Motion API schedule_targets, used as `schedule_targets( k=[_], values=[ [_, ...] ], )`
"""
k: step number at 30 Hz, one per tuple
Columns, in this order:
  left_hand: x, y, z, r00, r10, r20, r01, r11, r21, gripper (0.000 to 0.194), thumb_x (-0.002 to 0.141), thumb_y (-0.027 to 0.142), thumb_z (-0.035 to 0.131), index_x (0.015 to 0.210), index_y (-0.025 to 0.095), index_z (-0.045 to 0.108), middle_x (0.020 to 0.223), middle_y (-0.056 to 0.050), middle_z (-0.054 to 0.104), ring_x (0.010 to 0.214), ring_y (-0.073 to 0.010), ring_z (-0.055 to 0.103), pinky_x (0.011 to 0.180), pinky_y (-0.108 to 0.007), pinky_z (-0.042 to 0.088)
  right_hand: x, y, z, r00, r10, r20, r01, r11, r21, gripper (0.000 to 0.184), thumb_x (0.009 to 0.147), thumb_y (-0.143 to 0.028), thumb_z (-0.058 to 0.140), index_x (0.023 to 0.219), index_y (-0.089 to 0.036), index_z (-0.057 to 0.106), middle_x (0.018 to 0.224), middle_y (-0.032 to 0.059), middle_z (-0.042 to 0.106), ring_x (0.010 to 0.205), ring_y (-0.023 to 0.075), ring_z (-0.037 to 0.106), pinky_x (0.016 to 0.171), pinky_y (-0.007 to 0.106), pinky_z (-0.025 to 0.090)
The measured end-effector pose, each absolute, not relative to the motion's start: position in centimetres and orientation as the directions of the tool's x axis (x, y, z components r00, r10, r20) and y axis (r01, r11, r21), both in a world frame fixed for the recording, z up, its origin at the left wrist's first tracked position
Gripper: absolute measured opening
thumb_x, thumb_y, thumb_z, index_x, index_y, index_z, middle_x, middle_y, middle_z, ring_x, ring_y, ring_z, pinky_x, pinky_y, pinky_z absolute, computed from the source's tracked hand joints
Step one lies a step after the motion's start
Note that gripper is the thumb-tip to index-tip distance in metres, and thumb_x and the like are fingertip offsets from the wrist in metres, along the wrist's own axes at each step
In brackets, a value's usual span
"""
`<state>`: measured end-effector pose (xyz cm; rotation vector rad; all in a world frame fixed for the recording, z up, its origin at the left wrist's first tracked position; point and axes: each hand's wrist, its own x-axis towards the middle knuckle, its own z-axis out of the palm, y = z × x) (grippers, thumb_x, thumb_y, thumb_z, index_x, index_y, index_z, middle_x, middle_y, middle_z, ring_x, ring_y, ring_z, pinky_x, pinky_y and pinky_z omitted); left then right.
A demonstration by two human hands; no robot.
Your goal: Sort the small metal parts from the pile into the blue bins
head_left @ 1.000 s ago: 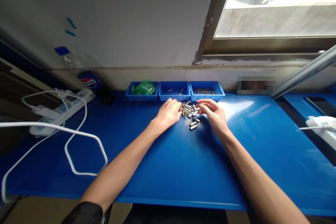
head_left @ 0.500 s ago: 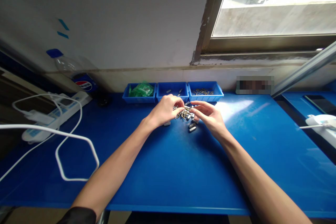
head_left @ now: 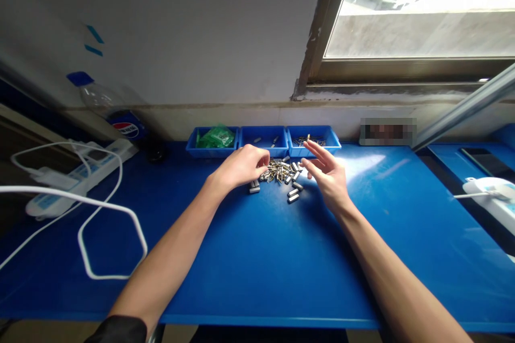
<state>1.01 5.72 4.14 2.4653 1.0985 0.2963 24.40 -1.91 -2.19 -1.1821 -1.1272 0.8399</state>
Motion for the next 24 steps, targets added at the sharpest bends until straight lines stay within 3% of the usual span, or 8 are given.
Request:
schedule_targets(
  k=[3, 9, 14, 19, 24],
  values=[
    [0.8, 5.5, 4.1, 0.674, 0.734, -0.085, 0.693, -0.587, 0.419, 0.008, 0.078, 0.015, 0.070, 0.085, 0.020, 0.072, 0.085, -0.003, 0.075, 0.073, -0.0175, 0.066, 0.059, -0.025, 0.042, 24.8, -1.9, -2.4, 0.219, 0.945, 0.242, 0.090, 0.227, -0.970, 0.072, 0.084, -0.045, 0.081, 0.151, -0.037, 0.055, 0.158, 0.0103, 0.056, 0.093, 0.0248, 0.075, 0.059, 0.034, 0.057],
    [1.2, 5.1, 3.6, 0.675, 0.734, -0.075, 0.702, -0.608, 0.371, 0.021, 0.070, 0.005, 0.064, 0.083, 0.020, 0.070, 0.079, -0.004, 0.073, 0.065, -0.0169, 0.064, 0.054, -0.025, 0.038, 24.9, -2.1, -2.2, 0.216, 0.946, 0.242, 0.093, 0.227, -0.970, 0.055, 0.087, -0.044, 0.077, 0.138, -0.032, 0.063, 0.148, 0.0108, 0.064, 0.081, 0.0206, 0.072, 0.064, 0.036, 0.058],
    [1.3, 5.2, 4.1, 0.692, 0.721, 0.035, 0.612, -0.612, 0.502, 0.015, 0.075, 0.010, 0.066, 0.084, 0.020, 0.072, 0.077, -0.002, 0.073, 0.066, -0.0167, 0.066, 0.058, -0.024, 0.045, 24.7, -2.2, -1.7, 0.193, 0.963, 0.189, 0.050, 0.183, -0.982, 0.042, 0.087, -0.044, 0.078, 0.124, -0.027, 0.069, 0.119, 0.0086, 0.077, 0.076, 0.0193, 0.070, 0.068, 0.037, 0.057],
    [1.8, 5.1, 4.8, 0.703, 0.691, 0.168, 0.411, -0.588, 0.697, 0.016, 0.080, 0.012, 0.069, 0.095, 0.017, 0.072, 0.080, -0.001, 0.075, 0.074, -0.0159, 0.071, 0.069, -0.024, 0.054, 24.3, -2.4, -1.5, 0.136, 0.980, 0.144, 0.027, 0.141, -0.990, 0.040, 0.086, -0.046, 0.080, 0.119, -0.026, 0.071, 0.095, 0.0044, 0.080, 0.072, 0.0178, 0.068, 0.071, 0.035, 0.057],
    [2.2, 5.0, 4.9, 0.698, 0.653, 0.295, 0.326, -0.656, 0.681, 0.017, 0.080, 0.013, 0.075, 0.096, 0.016, 0.070, 0.084, -0.001, 0.075, 0.077, -0.0146, 0.070, 0.073, -0.024, 0.054, 24.0, -2.7, -1.4, 0.045, 0.994, 0.101, 0.002, 0.101, -0.995, 0.042, 0.084, -0.046, 0.084, 0.119, -0.026, 0.074, 0.093, 0.0032, 0.080, 0.076, 0.0178, 0.070, 0.071, 0.033, 0.056]
  ],
)
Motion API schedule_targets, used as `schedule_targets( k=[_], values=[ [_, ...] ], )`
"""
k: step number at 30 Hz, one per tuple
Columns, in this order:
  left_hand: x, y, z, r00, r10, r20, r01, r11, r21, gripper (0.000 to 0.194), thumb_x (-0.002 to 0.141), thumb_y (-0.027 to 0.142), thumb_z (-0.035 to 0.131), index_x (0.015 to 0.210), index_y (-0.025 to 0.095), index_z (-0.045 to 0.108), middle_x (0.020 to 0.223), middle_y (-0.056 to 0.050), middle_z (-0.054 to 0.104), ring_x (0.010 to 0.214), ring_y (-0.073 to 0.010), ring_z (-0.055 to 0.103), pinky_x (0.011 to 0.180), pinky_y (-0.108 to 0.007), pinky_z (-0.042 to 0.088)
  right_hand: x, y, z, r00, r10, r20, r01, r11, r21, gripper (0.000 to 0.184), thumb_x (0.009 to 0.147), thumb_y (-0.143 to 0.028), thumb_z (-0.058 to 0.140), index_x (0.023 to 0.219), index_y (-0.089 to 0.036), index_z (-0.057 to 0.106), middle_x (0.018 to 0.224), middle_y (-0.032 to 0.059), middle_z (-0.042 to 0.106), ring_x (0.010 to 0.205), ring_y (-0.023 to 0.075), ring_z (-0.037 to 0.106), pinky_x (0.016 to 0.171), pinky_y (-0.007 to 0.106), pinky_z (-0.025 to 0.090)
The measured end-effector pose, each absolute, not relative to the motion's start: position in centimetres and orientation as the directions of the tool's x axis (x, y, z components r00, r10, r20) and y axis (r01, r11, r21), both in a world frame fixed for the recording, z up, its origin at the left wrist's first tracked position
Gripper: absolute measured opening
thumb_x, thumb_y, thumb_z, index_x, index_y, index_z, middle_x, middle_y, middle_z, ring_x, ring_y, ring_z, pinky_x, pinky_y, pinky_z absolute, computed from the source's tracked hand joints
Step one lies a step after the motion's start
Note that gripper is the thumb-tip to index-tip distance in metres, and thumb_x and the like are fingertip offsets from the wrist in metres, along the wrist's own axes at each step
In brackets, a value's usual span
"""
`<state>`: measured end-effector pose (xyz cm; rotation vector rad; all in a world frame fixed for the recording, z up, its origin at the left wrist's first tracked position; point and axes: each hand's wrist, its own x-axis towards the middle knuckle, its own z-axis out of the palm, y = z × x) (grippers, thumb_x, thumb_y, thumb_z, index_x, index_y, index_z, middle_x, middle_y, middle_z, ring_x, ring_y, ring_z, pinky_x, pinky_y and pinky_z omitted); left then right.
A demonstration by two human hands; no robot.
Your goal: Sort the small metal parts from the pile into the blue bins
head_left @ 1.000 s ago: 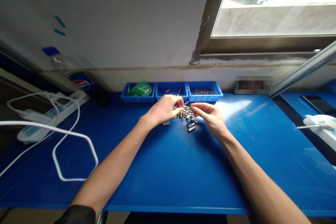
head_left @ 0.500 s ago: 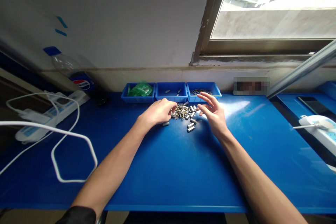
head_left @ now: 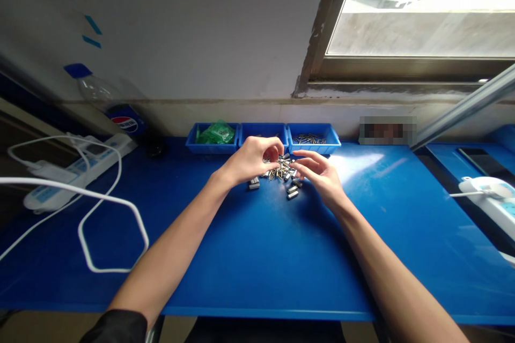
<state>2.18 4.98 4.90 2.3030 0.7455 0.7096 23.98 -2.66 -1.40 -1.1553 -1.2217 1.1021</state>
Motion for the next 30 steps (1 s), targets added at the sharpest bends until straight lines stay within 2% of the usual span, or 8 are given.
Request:
schedule_targets(
  k=[10, 14, 17, 19, 21, 23, 30],
  values=[
    [2.7, 4.8, 4.8, 0.743, 0.601, 0.296, 0.358, -0.730, 0.583, 0.009, 0.082, 0.011, 0.073, 0.088, 0.016, 0.068, 0.082, 0.000, 0.070, 0.073, -0.0131, 0.064, 0.067, -0.023, 0.045, 23.5, -2.7, -1.8, -0.051, 0.998, 0.037, -0.040, 0.035, -0.999, 0.035, 0.079, -0.047, 0.088, 0.105, -0.024, 0.082, 0.091, 0.0041, 0.081, 0.071, 0.0178, 0.070, 0.069, 0.034, 0.057],
    [2.3, 5.0, 4.3, 0.737, 0.640, 0.218, 0.468, -0.716, 0.518, 0.011, 0.082, 0.017, 0.076, 0.092, 0.017, 0.070, 0.087, -0.003, 0.072, 0.077, -0.0164, 0.066, 0.068, -0.025, 0.047, 23.3, -2.5, -1.9, 0.023, 0.998, 0.050, -0.004, 0.050, -0.999, 0.034, 0.079, -0.049, 0.087, 0.100, -0.023, 0.082, 0.087, 0.0044, 0.080, 0.072, 0.0198, 0.071, 0.071, 0.037, 0.059],
    [1.5, 5.4, 3.5, 0.704, 0.700, 0.119, 0.599, -0.675, 0.431, 0.015, 0.081, 0.019, 0.075, 0.095, 0.019, 0.072, 0.090, -0.005, 0.074, 0.080, -0.0195, 0.068, 0.068, -0.026, 0.047, 23.5, -2.3, -1.9, 0.159, 0.978, 0.133, 0.019, 0.132, -0.991, 0.039, 0.080, -0.048, 0.086, 0.110, -0.025, 0.079, 0.108, 0.0080, 0.081, 0.090, 0.0249, 0.075, 0.082, 0.041, 0.061],
    [1.1, 5.7, 3.0, 0.697, 0.715, 0.053, 0.631, -0.647, 0.428, 0.017, 0.082, 0.015, 0.071, 0.097, 0.020, 0.073, 0.089, -0.004, 0.075, 0.076, -0.0189, 0.068, 0.065, -0.026, 0.046, 23.8, -2.2, -1.9, 0.203, 0.961, 0.189, 0.013, 0.190, -0.982, 0.049, 0.081, -0.046, 0.085, 0.125, -0.028, 0.074, 0.133, 0.0097, 0.074, 0.104, 0.0270, 0.074, 0.091, 0.044, 0.061],
    [0.9, 5.8, 2.6, 0.690, 0.723, 0.013, 0.647, -0.626, 0.435, 0.019, 0.082, 0.011, 0.067, 0.097, 0.020, 0.074, 0.085, -0.004, 0.074, 0.072, -0.0179, 0.067, 0.062, -0.025, 0.044, 24.0, -2.2, -1.9, 0.212, 0.954, 0.210, 0.001, 0.215, -0.977, 0.058, 0.081, -0.044, 0.085, 0.135, -0.032, 0.068, 0.148, 0.0092, 0.064, 0.109, 0.0270, 0.073, 0.097, 0.047, 0.060],
    [1.0, 5.8, 2.3, 0.677, 0.736, 0.005, 0.661, -0.611, 0.435, 0.019, 0.082, 0.009, 0.064, 0.095, 0.020, 0.074, 0.083, -0.003, 0.074, 0.070, -0.0174, 0.066, 0.060, -0.025, 0.043, 24.0, -2.3, -1.9, 0.208, 0.956, 0.205, -0.001, 0.210, -0.978, 0.058, 0.082, -0.044, 0.084, 0.136, -0.033, 0.067, 0.152, 0.0088, 0.061, 0.107, 0.0262, 0.073, 0.097, 0.047, 0.060],
    [1.6, 5.5, 2.3, 0.646, 0.762, 0.033, 0.683, -0.597, 0.421, 0.024, 0.078, 0.006, 0.060, 0.095, 0.020, 0.071, 0.078, -0.003, 0.071, 0.065, -0.0171, 0.063, 0.058, -0.025, 0.041, 23.6, -2.4, -2.0, 0.171, 0.969, 0.179, 0.021, 0.178, -0.984, 0.052, 0.083, -0.046, 0.083, 0.130, -0.031, 0.068, 0.145, 0.0096, 0.066, 0.097, 0.0234, 0.072, 0.087, 0.042, 0.062]
  ],
)
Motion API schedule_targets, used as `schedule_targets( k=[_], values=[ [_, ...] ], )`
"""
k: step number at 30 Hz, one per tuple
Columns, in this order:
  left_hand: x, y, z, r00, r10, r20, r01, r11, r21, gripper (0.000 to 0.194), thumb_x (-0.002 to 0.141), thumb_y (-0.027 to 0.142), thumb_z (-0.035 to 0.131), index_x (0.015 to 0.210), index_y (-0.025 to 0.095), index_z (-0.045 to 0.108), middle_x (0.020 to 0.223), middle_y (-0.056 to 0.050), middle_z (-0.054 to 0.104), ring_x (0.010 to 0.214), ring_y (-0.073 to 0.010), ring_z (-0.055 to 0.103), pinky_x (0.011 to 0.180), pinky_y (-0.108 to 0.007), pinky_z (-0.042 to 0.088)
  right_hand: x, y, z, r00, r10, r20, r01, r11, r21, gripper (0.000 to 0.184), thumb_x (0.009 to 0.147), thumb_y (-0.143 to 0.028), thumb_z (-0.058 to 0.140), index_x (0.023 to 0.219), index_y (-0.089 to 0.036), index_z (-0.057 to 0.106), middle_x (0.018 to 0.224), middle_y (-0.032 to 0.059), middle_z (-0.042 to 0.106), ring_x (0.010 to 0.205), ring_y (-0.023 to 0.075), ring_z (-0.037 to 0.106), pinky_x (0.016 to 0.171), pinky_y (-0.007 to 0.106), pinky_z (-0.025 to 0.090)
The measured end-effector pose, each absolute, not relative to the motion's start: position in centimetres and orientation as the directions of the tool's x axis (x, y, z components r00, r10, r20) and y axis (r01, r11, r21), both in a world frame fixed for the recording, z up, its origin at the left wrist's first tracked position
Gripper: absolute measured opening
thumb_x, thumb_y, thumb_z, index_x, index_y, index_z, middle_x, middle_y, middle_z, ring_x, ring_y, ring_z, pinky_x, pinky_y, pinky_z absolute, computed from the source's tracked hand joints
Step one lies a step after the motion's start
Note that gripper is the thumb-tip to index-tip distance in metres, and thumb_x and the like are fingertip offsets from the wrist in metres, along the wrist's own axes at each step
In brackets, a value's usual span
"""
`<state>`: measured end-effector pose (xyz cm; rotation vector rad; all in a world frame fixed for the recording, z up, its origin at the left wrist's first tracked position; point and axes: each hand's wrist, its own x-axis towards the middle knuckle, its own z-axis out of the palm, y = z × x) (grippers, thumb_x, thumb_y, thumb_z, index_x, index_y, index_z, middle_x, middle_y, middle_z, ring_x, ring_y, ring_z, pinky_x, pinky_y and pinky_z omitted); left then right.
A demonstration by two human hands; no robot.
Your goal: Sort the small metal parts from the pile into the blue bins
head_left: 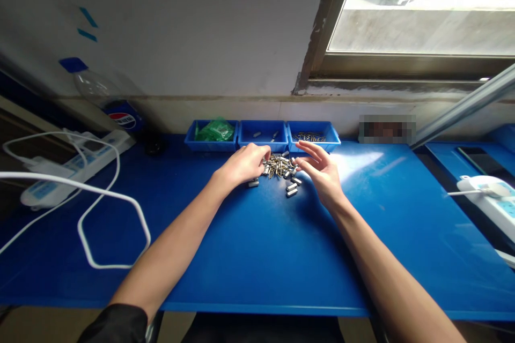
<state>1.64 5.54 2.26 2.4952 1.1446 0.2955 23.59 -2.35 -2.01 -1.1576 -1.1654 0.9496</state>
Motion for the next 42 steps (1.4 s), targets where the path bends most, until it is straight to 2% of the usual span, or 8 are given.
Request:
schedule_targets(
  k=[10, 16, 19, 21, 26, 35, 39, 42],
  values=[
    [1.2, 6.0, 1.8, 0.659, 0.751, 0.050, 0.652, -0.602, 0.461, 0.023, 0.078, 0.006, 0.059, 0.095, 0.019, 0.068, 0.076, -0.002, 0.069, 0.065, -0.0162, 0.062, 0.058, -0.025, 0.041, 23.8, -2.3, -2.1, 0.156, 0.974, 0.167, 0.014, 0.167, -0.986, 0.048, 0.083, -0.045, 0.083, 0.127, -0.032, 0.070, 0.141, 0.0082, 0.068, 0.093, 0.0211, 0.071, 0.083, 0.039, 0.061],
    [1.8, 5.4, 3.9, 0.646, 0.742, 0.178, 0.465, -0.567, 0.680, 0.035, 0.081, 0.009, 0.061, 0.113, 0.016, 0.072, 0.077, 0.000, 0.073, 0.068, -0.0140, 0.067, 0.066, -0.023, 0.050, 23.6, -2.4, -1.7, 0.135, 0.982, 0.134, -0.001, 0.135, -0.991, 0.048, 0.083, -0.047, 0.083, 0.126, -0.030, 0.070, 0.122, 0.0070, 0.077, 0.089, 0.0216, 0.073, 0.082, 0.039, 0.061],
    [2.3, 5.0, 4.5, 0.598, 0.764, 0.242, 0.340, -0.515, 0.787, 0.021, 0.082, 0.015, 0.068, 0.101, 0.015, 0.077, 0.084, -0.003, 0.077, 0.075, -0.0153, 0.072, 0.073, -0.025, 0.056, 23.4, -2.7, -1.4, 0.091, 0.991, 0.098, -0.016, 0.099, -0.995, 0.042, 0.084, -0.048, 0.083, 0.119, -0.028, 0.072, 0.100, 0.0045, 0.080, 0.083, 0.0212, 0.074, 0.082, 0.039, 0.061],
    [2.5, 4.8, 4.6, 0.584, 0.783, 0.213, 0.264, -0.431, 0.863, 0.011, 0.081, 0.020, 0.074, 0.089, 0.013, 0.077, 0.085, -0.006, 0.079, 0.077, -0.0175, 0.075, 0.073, -0.026, 0.059, 23.2, -2.9, -1.3, 0.033, 0.997, 0.072, -0.042, 0.073, -0.996, 0.039, 0.084, -0.047, 0.084, 0.117, -0.028, 0.073, 0.099, 0.0040, 0.081, 0.084, 0.0209, 0.074, 0.083, 0.038, 0.061],
    [2.6, 4.6, 4.7, 0.618, 0.777, 0.120, 0.183, -0.290, 0.939, 0.021, 0.075, 0.029, 0.085, 0.083, 0.011, 0.079, 0.081, -0.009, 0.081, 0.074, -0.0201, 0.076, 0.068, -0.027, 0.060, 22.9, -3.1, -1.4, -0.081, 0.995, 0.054, -0.161, 0.041, -0.986, 0.033, 0.082, -0.041, 0.087, 0.111, -0.027, 0.077, 0.102, 0.0042, 0.081, 0.091, 0.0219, 0.076, 0.089, 0.038, 0.059],
    [2.7, 4.6, 4.3, 0.637, 0.767, 0.078, 0.332, -0.364, 0.870, 0.021, 0.081, 0.034, 0.082, 0.083, 0.013, 0.083, 0.080, -0.008, 0.081, 0.072, -0.0192, 0.075, 0.063, -0.025, 0.054, 23.2, -2.6, -1.9, -0.006, 0.999, 0.040, -0.205, 0.038, -0.978, 0.023, 0.080, -0.038, 0.089, 0.098, -0.025, 0.084, 0.080, 0.0011, 0.076, 0.073, 0.0161, 0.065, 0.076, 0.033, 0.055],
    [2.6, 4.9, 3.8, 0.637, 0.761, 0.120, 0.447, -0.492, 0.747, 0.022, 0.089, 0.037, 0.074, 0.089, 0.017, 0.083, 0.085, -0.006, 0.081, 0.078, -0.0186, 0.075, 0.070, -0.026, 0.054, 23.4, -2.3, -2.2, 0.128, 0.991, 0.042, -0.126, 0.058, -0.990, 0.029, 0.077, -0.043, 0.091, 0.098, -0.024, 0.084, 0.085, 0.0036, 0.079, 0.076, 0.0199, 0.070, 0.079, 0.038, 0.058],
    [2.3, 5.3, 2.9, 0.622, 0.775, 0.106, 0.582, -0.549, 0.600, 0.015, 0.086, 0.029, 0.075, 0.091, 0.017, 0.082, 0.091, -0.007, 0.080, 0.085, -0.0215, 0.074, 0.076, -0.029, 0.054, 23.8, -2.0, -2.5, 0.262, 0.954, 0.144, -0.078, 0.169, -0.983, 0.039, 0.079, -0.045, 0.089, 0.113, -0.027, 0.081, 0.111, 0.0069, 0.081, 0.095, 0.0259, 0.076, 0.093, 0.046, 0.060]
  ],
)
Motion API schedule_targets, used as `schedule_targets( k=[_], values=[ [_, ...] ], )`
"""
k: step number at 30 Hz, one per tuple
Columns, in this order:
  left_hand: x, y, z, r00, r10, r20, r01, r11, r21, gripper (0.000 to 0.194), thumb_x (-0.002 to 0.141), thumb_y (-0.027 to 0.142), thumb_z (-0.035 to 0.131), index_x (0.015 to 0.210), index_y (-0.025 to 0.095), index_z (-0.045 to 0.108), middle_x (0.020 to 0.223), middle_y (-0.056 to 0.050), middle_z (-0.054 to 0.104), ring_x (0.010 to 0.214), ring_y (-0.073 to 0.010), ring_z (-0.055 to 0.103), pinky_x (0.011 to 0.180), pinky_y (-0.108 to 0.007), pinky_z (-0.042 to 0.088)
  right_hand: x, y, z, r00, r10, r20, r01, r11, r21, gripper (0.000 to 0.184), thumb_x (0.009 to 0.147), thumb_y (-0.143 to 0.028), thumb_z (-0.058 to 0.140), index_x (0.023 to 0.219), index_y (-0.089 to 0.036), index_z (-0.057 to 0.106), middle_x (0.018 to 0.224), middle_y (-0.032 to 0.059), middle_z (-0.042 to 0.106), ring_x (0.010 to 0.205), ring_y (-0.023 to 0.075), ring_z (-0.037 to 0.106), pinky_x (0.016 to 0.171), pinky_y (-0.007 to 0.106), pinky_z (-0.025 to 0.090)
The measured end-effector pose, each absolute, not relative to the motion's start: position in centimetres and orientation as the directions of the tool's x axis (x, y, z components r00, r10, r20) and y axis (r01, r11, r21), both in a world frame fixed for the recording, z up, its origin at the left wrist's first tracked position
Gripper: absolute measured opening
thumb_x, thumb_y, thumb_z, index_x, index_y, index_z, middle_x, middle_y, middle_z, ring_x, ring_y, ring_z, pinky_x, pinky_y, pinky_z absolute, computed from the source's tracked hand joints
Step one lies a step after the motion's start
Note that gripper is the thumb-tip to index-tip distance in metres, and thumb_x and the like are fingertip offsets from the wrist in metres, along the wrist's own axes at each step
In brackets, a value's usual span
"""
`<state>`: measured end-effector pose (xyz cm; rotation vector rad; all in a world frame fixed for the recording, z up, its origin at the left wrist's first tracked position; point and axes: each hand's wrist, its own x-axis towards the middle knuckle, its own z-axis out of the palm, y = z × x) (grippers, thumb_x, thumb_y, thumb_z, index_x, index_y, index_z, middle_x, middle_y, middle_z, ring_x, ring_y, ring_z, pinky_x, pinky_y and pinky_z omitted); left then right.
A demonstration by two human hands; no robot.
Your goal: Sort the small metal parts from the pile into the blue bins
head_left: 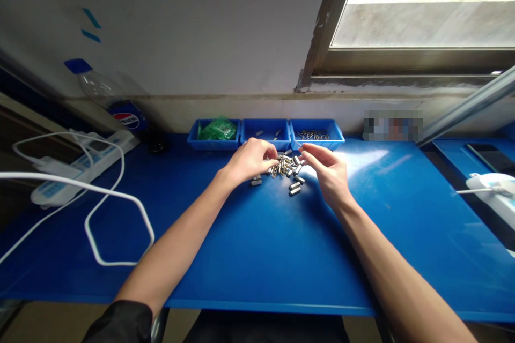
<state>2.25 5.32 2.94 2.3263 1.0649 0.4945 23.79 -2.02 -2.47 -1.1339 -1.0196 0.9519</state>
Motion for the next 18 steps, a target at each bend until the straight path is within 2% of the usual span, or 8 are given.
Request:
schedule_targets(
  k=[2, 4, 9, 14, 18],
  values=[
    [2.1, 5.5, 2.4, 0.644, 0.760, 0.089, 0.626, -0.590, 0.511, 0.014, 0.081, 0.023, 0.076, 0.094, 0.018, 0.081, 0.096, -0.008, 0.080, 0.090, -0.0236, 0.074, 0.080, -0.032, 0.054, 24.2, -1.8, -2.6, 0.278, 0.938, 0.209, -0.068, 0.236, -0.969, 0.052, 0.080, -0.044, 0.088, 0.129, -0.031, 0.074, 0.136, 0.0076, 0.073, 0.111, 0.0288, 0.075, 0.102, 0.049, 0.058],
    [2.1, 5.5, 2.1, 0.674, 0.735, 0.082, 0.634, -0.631, 0.447, 0.019, 0.079, 0.020, 0.076, 0.098, 0.018, 0.080, 0.102, -0.008, 0.079, 0.094, -0.0249, 0.072, 0.084, -0.033, 0.055, 24.5, -1.8, -2.6, 0.259, 0.935, 0.241, -0.050, 0.262, -0.964, 0.060, 0.081, -0.043, 0.087, 0.137, -0.034, 0.069, 0.147, 0.0078, 0.066, 0.116, 0.0302, 0.074, 0.104, 0.050, 0.058],
    [2.8, 4.9, 1.9, 0.676, 0.731, 0.093, 0.659, -0.656, 0.368, 0.019, 0.082, 0.017, 0.070, 0.099, 0.020, 0.076, 0.099, -0.008, 0.077, 0.097, -0.0262, 0.070, 0.080, -0.033, 0.054, 24.3, -2.1, -2.3, 0.234, 0.951, 0.202, -0.013, 0.211, -0.977, 0.047, 0.084, -0.043, 0.084, 0.128, -0.031, 0.072, 0.139, 0.0104, 0.071, 0.099, 0.0282, 0.077, 0.088, 0.047, 0.062],
    [3.4, 4.4, 1.8, 0.616, 0.783, 0.082, 0.713, -0.599, 0.365, 0.022, 0.080, 0.011, 0.064, 0.097, 0.022, 0.071, 0.091, -0.006, 0.076, 0.087, -0.0249, 0.071, 0.069, -0.030, 0.050, 23.9, -2.3, -2.2, 0.196, 0.963, 0.187, -0.018, 0.195, -0.981, 0.039, 0.085, -0.041, 0.083, 0.123, -0.032, 0.075, 0.134, 0.0074, 0.074, 0.094, 0.0238, 0.076, 0.080, 0.040, 0.061],
    [3.5, 4.4, 1.8, 0.580, 0.812, 0.066, 0.733, -0.556, 0.392, 0.026, 0.083, 0.007, 0.060, 0.101, 0.022, 0.070, 0.086, -0.004, 0.075, 0.081, -0.0232, 0.071, 0.067, -0.029, 0.048, 23.9, -2.2, -2.2, 0.193, 0.965, 0.179, -0.020, 0.186, -0.982, 0.037, 0.085, -0.041, 0.083, 0.120, -0.032, 0.075, 0.130, 0.0060, 0.075, 0.090, 0.0221, 0.075, 0.077, 0.038, 0.060]
  ],
)
